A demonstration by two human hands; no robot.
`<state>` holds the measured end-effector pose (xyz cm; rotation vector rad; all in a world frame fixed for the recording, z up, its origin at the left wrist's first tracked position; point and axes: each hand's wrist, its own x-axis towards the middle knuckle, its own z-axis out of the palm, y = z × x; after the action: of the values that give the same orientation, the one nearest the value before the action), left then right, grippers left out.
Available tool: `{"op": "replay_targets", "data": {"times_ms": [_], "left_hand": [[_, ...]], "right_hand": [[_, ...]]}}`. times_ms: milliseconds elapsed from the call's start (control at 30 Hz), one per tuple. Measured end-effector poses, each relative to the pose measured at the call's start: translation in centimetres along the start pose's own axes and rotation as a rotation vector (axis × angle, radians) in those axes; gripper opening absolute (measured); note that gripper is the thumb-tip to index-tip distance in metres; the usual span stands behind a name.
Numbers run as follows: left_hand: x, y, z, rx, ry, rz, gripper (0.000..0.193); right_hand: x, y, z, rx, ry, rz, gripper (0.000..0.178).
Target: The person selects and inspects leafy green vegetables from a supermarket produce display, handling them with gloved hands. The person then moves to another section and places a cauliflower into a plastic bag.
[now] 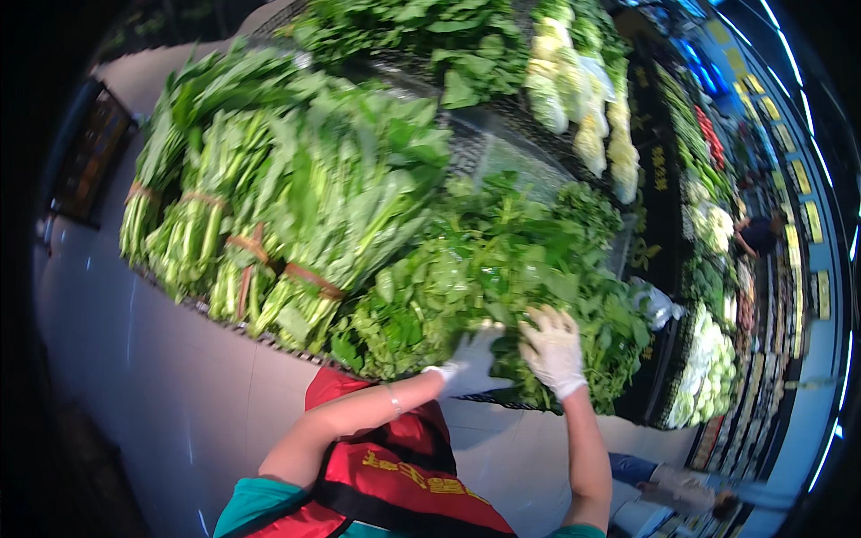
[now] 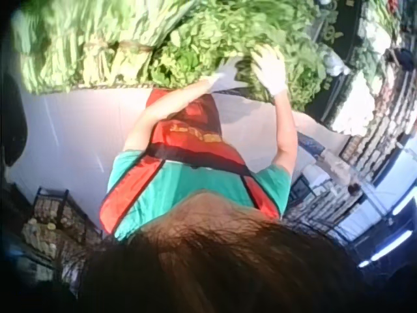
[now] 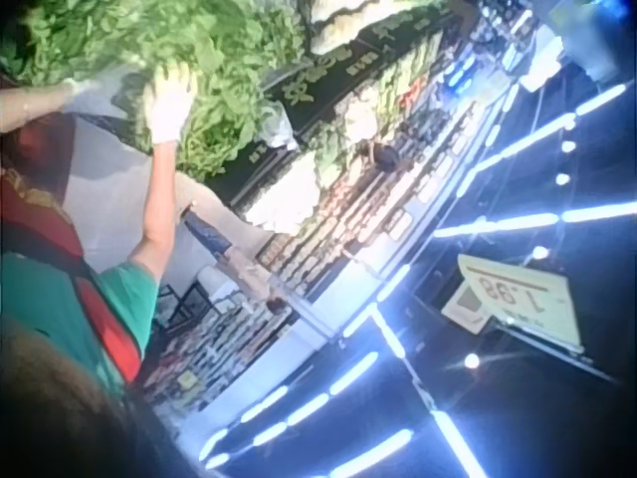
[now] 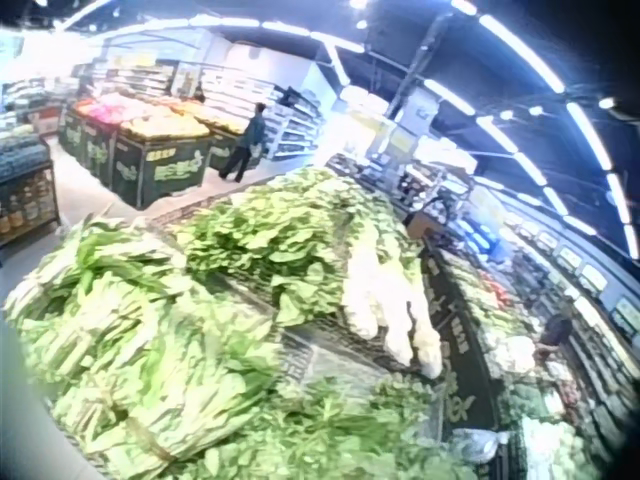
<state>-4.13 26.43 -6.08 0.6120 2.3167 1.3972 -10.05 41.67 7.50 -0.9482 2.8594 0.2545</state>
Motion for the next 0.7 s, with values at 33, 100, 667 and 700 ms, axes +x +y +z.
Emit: {"op": "replay_targets", "data": {"times_ms": [33, 100, 667, 700], "left_hand": [[0.0, -0.5, -0.8, -0.052, 0.019, 0.047, 0.100], [0.1, -1.3, -3.6, -0.208, -0.234, -0.110, 0.101], [1.4, -2.4, -5.4, -0.714, 0.212, -0.437, 0.059], [1.9, -2.0, -5.4, -0.715, 0.145, -0.337, 0.061]], "right_hand": [[0.5, -0.2, 0.7, 0.030, 0.021, -0.024, 0.033], [1.0, -0.5, 1.8, 0.096, 0.047, -0.050, 0.034], [-9.6, 6.7, -2.7, 0.558, 0.730, 0.138, 0.027], [-11.8, 10.6, -2.2, 0.696, 0.648, 0.394, 0.026]]}}
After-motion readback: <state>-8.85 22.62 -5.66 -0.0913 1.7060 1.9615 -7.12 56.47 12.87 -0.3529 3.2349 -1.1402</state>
